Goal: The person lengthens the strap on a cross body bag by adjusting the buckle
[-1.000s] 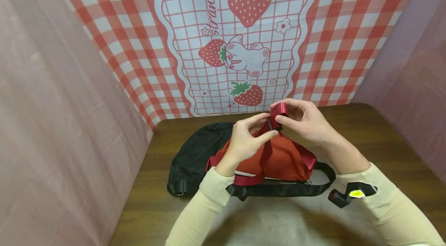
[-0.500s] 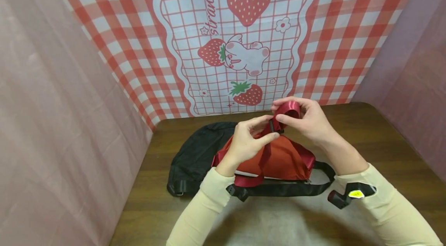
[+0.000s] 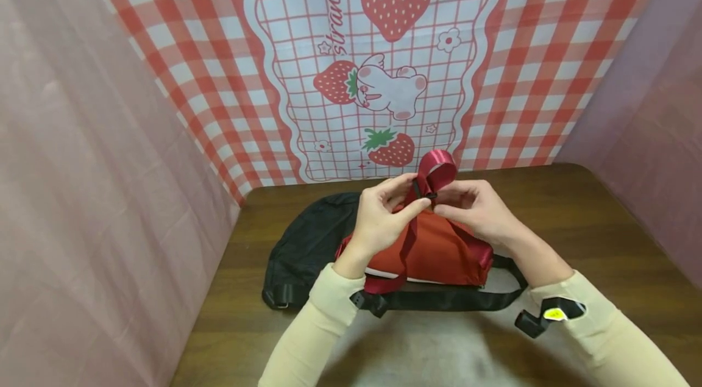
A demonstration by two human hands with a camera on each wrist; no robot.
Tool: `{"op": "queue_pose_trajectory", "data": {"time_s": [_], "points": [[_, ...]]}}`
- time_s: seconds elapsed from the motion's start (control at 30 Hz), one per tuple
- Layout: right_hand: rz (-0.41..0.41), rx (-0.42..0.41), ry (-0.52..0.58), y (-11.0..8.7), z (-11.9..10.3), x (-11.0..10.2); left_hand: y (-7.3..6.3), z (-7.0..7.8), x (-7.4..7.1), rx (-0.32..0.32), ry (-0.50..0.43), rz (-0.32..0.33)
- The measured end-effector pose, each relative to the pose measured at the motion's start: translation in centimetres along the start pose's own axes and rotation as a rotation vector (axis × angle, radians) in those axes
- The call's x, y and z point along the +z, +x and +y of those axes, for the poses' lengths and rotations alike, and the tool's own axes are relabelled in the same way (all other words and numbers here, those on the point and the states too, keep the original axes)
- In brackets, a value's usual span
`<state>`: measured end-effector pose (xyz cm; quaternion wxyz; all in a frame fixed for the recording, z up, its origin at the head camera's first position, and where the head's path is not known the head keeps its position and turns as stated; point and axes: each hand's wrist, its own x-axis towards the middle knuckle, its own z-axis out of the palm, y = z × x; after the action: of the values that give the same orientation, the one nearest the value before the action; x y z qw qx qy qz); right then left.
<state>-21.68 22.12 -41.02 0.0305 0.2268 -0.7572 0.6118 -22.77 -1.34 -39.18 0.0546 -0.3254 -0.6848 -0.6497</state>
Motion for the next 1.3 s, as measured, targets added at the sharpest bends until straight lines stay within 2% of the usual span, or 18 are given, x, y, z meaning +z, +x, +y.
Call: {"op": "queue_pose_trajectory", "data": {"time_s": [0.1, 0.33, 0.57, 0.83, 1.1, 1.3], "points": [[0.030, -0.007, -0.030, -0.4, 0.1, 0.2, -0.1, 0.1, 0.0, 0.010, 0.004, 0.004], [0.054, -0.049, -0.220, -1.0, 0.1, 0.3, -0.2, 0.6, -0.1, 0.006, 0.005, 0.028], [0.071, -0.105, -0.181, -0.1, -0.5, 0.8, -0.2, 0.6, 0.0, 0.006, -0.002, 0.012], [0.046, -0.136, -0.331, -0.4, 0.0, 0.6, -0.2, 0.8, -0.3, 0.022, 0.008, 0.032], [0.037, -0.201, -0.305, 0.4, -0.2, 0.9, -0.1, 0.8, -0.3, 0.015, 0.020, 0.010], [-0.011, -0.135, -0.509, -0.2, -0.1, -0.1, -0.2, 0.9, -0.6, 0.011, 0.025, 0.022]]}}
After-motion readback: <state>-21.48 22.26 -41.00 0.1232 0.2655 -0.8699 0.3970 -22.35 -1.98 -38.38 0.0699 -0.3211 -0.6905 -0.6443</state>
